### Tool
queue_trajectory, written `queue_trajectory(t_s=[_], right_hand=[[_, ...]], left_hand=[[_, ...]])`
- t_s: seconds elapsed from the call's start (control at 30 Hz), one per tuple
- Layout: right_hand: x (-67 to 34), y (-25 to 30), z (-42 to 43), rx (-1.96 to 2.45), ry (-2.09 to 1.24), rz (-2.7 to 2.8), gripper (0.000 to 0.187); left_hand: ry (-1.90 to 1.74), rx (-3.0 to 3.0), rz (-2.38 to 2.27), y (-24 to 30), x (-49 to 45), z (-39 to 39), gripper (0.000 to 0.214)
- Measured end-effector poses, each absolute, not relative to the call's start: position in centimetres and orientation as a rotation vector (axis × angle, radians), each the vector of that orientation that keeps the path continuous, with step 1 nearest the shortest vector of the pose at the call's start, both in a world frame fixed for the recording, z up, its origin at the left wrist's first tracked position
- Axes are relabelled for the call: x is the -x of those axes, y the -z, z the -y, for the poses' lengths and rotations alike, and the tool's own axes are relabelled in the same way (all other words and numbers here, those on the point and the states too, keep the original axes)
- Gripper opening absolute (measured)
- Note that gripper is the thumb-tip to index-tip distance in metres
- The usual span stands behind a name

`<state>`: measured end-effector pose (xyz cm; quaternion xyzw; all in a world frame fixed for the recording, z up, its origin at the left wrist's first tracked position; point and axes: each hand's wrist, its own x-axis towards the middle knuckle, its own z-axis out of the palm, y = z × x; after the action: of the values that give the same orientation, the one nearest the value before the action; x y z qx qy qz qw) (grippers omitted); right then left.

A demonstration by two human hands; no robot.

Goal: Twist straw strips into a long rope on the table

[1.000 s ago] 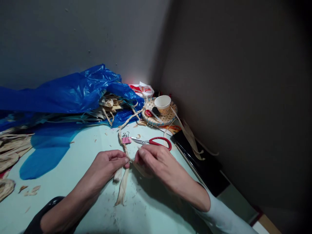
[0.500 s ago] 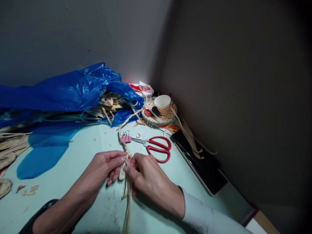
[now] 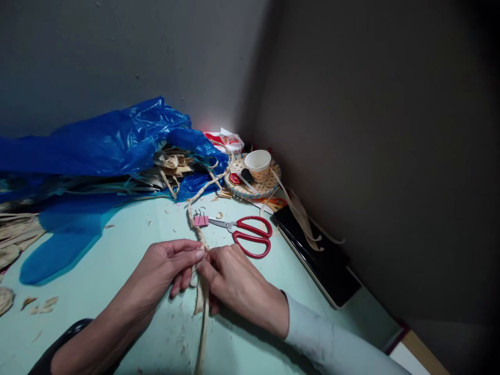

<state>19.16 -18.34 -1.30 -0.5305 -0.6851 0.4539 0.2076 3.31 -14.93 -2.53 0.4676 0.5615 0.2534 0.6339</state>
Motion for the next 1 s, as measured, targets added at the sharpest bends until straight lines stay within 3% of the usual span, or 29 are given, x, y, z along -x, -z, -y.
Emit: queue_trajectory(t_s=[0.17,0.37,0.53,0.7,1.0], right_hand=[[-19.8,0.5,18.4,1.386,-1.276,2.019,0.041],[-21.0,0.0,17.3,1.539,-0.785,1.984,0.021],[-20.7,1.1,16.6,1.456,-0.996,1.98,0.014],[-20.2,1.6,16.0,1.395,-1.356,1.796,0.022],[-19.8,3.0,15.1,1.445,-1.179,1.812,0.022]], left_hand=[[-0.659,-1.047,-1.382,2.7,-3.7,14.8,0.032],[-0.667,-0.976,-1.29,2.3,-3.4,14.8,0.03],[-0.666,-0.989,-1.202,2.4,-3.1,14.7,0.028],[-0.65,-1.05,-1.241,2.2,-3.1,14.3,0.026],[-0.657,-1.118,-1.31,2.2,-2.9,14.0,0.023]])
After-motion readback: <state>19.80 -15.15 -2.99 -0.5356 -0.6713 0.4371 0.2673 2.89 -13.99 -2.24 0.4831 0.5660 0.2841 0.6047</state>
